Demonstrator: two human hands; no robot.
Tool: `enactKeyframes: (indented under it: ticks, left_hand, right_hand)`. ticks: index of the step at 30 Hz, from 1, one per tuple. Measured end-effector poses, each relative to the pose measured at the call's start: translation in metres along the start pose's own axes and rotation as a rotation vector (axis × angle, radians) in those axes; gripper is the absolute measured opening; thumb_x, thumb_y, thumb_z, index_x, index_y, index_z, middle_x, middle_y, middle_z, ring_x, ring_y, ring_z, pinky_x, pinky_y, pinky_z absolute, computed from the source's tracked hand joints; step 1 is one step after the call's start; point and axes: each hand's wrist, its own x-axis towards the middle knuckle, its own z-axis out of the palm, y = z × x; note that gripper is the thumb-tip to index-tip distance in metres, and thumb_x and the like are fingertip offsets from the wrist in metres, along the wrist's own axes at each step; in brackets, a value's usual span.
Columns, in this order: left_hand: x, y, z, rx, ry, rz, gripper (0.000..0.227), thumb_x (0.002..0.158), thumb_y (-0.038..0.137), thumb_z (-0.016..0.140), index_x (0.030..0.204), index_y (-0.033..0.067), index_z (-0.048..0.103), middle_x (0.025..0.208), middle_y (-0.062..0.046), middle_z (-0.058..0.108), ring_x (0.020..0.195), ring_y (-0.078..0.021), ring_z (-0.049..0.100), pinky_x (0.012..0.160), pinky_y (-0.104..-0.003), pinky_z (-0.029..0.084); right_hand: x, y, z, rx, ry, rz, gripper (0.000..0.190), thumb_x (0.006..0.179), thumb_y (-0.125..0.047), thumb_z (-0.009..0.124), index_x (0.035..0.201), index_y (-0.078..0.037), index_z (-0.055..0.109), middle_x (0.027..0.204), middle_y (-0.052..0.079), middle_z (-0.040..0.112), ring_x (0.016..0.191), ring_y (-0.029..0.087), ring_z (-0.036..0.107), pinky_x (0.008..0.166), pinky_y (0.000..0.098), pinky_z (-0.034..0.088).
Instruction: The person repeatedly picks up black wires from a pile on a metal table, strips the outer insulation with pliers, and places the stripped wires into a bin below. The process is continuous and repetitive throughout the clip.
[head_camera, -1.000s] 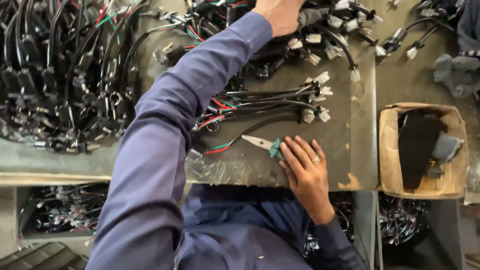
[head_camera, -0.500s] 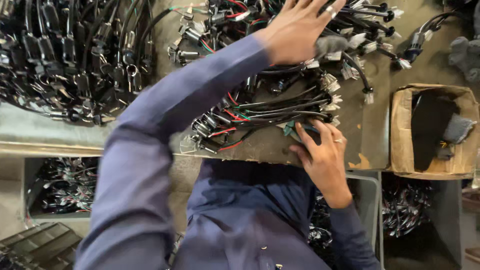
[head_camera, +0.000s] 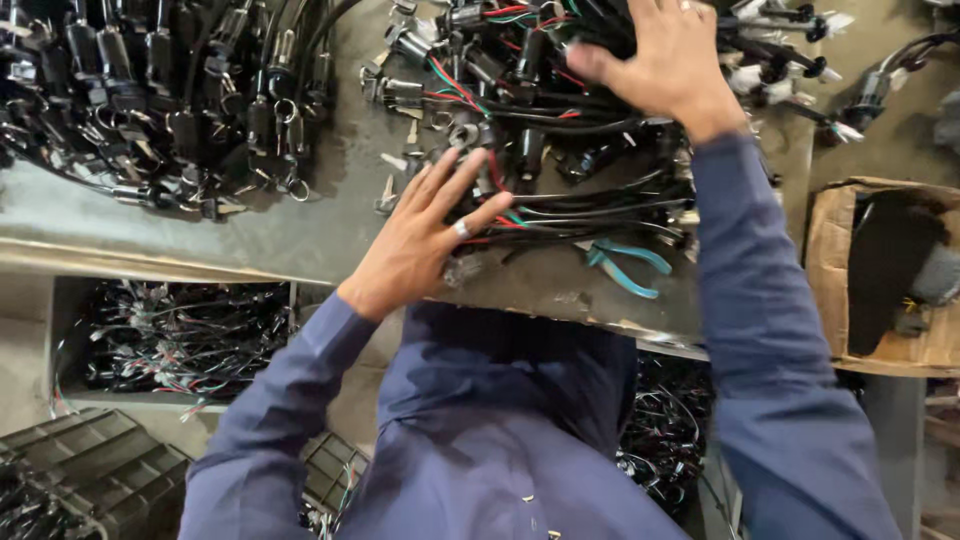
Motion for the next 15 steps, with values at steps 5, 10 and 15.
enactKeyframes:
  ticks: [5, 10, 15]
  left_hand:
    - [0.004, -0.006, 0.014, 0.070, -0.005, 0.129, 0.079, 0.085, 0.015, 0.068, 0.158, 0.0363, 0.046, 0.172, -0.009, 0.022, 0.158, -0.0402, 0.021, 0.128, -0.054, 0.019]
    - [0.002, -0.003, 0.020, 0.010, 0.011, 0.190, 0.075, 0.085, 0.039, 0.073, 0.154, 0.0385, 0.046, 0.169, -0.008, 0.023, 0.155, -0.0406, 0.020, 0.125, -0.059, 0.016]
    - [0.002, 0.003, -0.001, 0.167, 0.094, 0.268, 0.075, 0.082, 0.041, 0.075, 0.153, 0.0398, 0.049, 0.157, -0.008, 0.042, 0.137, -0.0345, 0.041, 0.119, -0.060, 0.022]
  right_hand:
    - [-0.047, -0.026, -0.024, 0.061, -0.078, 0.058, 0.097, 0.098, -0.069, 0.075, 0.160, -0.004, 0.038, 0.135, 0.020, 0.060, 0.121, 0.041, 0.056, 0.102, 0.0527, 0.037]
    - [-0.056, -0.071, -0.056, 0.103, -0.063, 0.048, 0.097, 0.097, -0.068, 0.074, 0.162, -0.005, 0.036, 0.138, 0.020, 0.059, 0.125, 0.039, 0.056, 0.108, 0.0498, 0.036]
    - [-0.063, -0.098, -0.091, 0.099, 0.106, -0.095, 0.086, 0.095, -0.042, 0.080, 0.156, 0.001, 0.037, 0.144, 0.033, 0.047, 0.134, 0.046, 0.046, 0.113, 0.0507, 0.041]
